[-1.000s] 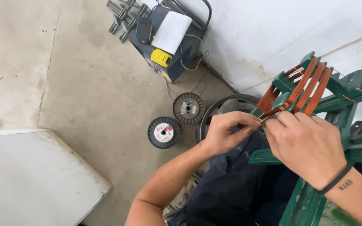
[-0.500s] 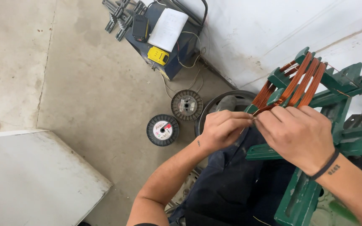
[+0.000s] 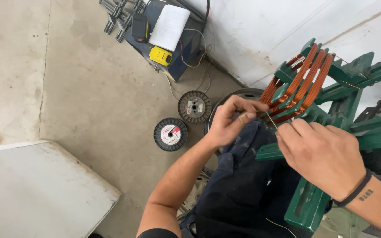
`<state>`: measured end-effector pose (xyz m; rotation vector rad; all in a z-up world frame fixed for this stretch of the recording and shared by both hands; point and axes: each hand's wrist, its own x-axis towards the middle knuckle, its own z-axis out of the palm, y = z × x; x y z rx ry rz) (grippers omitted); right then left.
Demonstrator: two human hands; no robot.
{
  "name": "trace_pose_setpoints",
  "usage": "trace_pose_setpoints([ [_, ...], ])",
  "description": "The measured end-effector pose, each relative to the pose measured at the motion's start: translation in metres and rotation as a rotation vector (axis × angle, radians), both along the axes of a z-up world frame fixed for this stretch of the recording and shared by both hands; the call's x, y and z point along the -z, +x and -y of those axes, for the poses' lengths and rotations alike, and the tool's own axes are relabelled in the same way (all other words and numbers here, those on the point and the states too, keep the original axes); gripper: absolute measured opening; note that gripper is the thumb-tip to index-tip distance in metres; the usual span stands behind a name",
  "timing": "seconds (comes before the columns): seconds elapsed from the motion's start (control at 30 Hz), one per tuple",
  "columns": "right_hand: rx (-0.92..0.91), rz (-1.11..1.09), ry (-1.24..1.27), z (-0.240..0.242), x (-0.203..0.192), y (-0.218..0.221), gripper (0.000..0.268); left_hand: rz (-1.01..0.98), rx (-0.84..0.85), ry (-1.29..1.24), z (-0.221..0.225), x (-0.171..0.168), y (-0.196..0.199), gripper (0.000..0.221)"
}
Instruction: Winding copper wire onto a coil frame and stripping wire ends using pliers
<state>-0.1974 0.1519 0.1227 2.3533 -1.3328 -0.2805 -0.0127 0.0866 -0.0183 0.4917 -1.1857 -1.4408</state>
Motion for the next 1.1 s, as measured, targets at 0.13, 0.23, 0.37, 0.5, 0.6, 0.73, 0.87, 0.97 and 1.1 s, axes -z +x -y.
trace_pose_setpoints([
  [0.13, -0.035, 0.078, 0.04, 0.004, -0.009, 0.002, 0.03, 0.547, -0.095, -0.423, -0.005, -0.016, 0.008, 0.01],
  [0.23, -0.051, 0.126, 0.053, 0.003, -0.006, 0.008, 0.036, 0.743, -0.168, -0.444, -0.019, -0.028, 0.003, 0.014],
  [0.37, -0.113, 0.187, 0.039, 0.01, -0.005, 0.014, 0.036, 0.709, -0.211, -0.583, -0.019, -0.029, 0.008, 0.009],
  [0.5, -0.144, 0.288, 0.089, 0.021, -0.001, 0.012, 0.021, 0.615, -0.16, -0.589, -0.016, -0.013, 0.009, 0.014],
  [0.6, -0.046, 0.238, 0.232, 0.035, -0.002, 0.007, 0.019, 0.546, -0.1, -0.485, -0.008, 0.007, 0.011, 0.013],
  [0.73, -0.032, -0.062, 0.127, 0.037, 0.008, 0.002, 0.029, 0.449, -0.102, -0.579, 0.001, 0.023, 0.015, 0.018],
  [0.87, -0.09, -0.04, 0.042, 0.031, 0.023, -0.004, 0.015, 0.445, -0.115, -0.643, -0.001, 0.018, 0.017, 0.022],
  [0.97, -0.077, -0.041, 0.076, 0.029, 0.025, -0.004, 0.022, 0.39, -0.094, -0.482, -0.009, 0.014, 0.012, 0.014],
  [1.1, -0.029, -0.034, 0.068, 0.032, 0.024, 0.005, 0.041, 0.131, -0.086, 0.01, -0.019, 0.007, 0.002, 0.008],
])
